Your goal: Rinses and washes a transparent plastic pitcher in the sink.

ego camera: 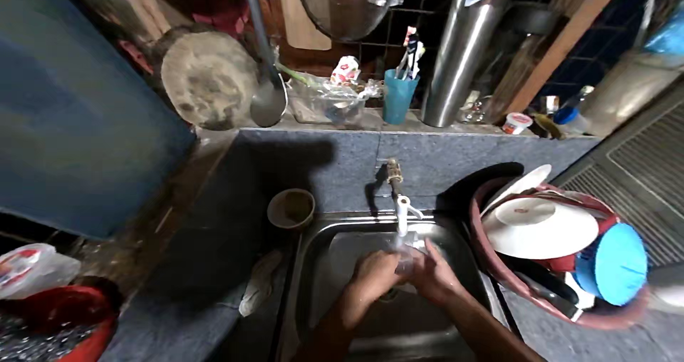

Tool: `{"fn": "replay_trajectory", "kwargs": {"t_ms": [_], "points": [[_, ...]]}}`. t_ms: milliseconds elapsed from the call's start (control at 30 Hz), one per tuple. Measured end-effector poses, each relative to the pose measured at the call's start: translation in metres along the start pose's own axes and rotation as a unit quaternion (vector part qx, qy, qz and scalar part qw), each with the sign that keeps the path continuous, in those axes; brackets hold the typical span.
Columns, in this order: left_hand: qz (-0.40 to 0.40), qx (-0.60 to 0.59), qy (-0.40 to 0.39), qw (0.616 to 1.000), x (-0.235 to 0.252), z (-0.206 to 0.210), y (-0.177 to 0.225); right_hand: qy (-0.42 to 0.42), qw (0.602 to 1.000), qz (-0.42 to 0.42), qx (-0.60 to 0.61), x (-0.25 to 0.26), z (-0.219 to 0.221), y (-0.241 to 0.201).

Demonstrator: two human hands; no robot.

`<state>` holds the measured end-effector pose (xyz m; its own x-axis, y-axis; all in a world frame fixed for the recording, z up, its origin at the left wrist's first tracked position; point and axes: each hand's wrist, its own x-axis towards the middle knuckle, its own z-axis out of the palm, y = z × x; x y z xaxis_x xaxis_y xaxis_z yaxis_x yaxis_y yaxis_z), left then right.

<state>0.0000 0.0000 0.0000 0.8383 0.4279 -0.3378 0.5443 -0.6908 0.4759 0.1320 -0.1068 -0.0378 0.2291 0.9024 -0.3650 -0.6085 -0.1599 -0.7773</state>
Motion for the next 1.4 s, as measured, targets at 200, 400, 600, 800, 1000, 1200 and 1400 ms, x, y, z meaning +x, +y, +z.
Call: {"fn": "replay_trajectory", "kwargs": {"t_ms": [200,400,600,800,1000,1200,1400], "points": [[-0.015,0.13,-0.039,0.991,0.019,0.002,0.041,0.231,0.972,0.001,0.051,0.022,0.001,0.013],[0.105,0.155,0.069,0.98,-0.006,0.005,0.045,0.212,0.96,-0.009,0.184,0.021,0.008,0.016],[0.109,0.062,0.089,0.988,-0.044,-0.033,0.016,0.193,0.966,0.021,0.174,0.023,0.004,0.019],[-0.1,-0.025,-0.01,0.995,-0.004,-0.038,-0.039,0.138,0.989,-0.023,-0.043,0.0,-0.014,0.006],[-0.031,-0.285,-0.052,0.956,0.057,0.008,-0.012,0.11,0.964,-0.082,-0.229,-0.034,-0.027,-0.013],[-0.101,-0.415,-0.109,0.898,0.091,0.018,-0.012,0.011,0.949,-0.151,-0.276,-0.056,-0.067,-0.021],[-0.034,-0.615,-0.048,0.786,0.098,0.025,-0.029,-0.068,0.93,-0.177,-0.314,-0.056,-0.052,-0.023]]}}
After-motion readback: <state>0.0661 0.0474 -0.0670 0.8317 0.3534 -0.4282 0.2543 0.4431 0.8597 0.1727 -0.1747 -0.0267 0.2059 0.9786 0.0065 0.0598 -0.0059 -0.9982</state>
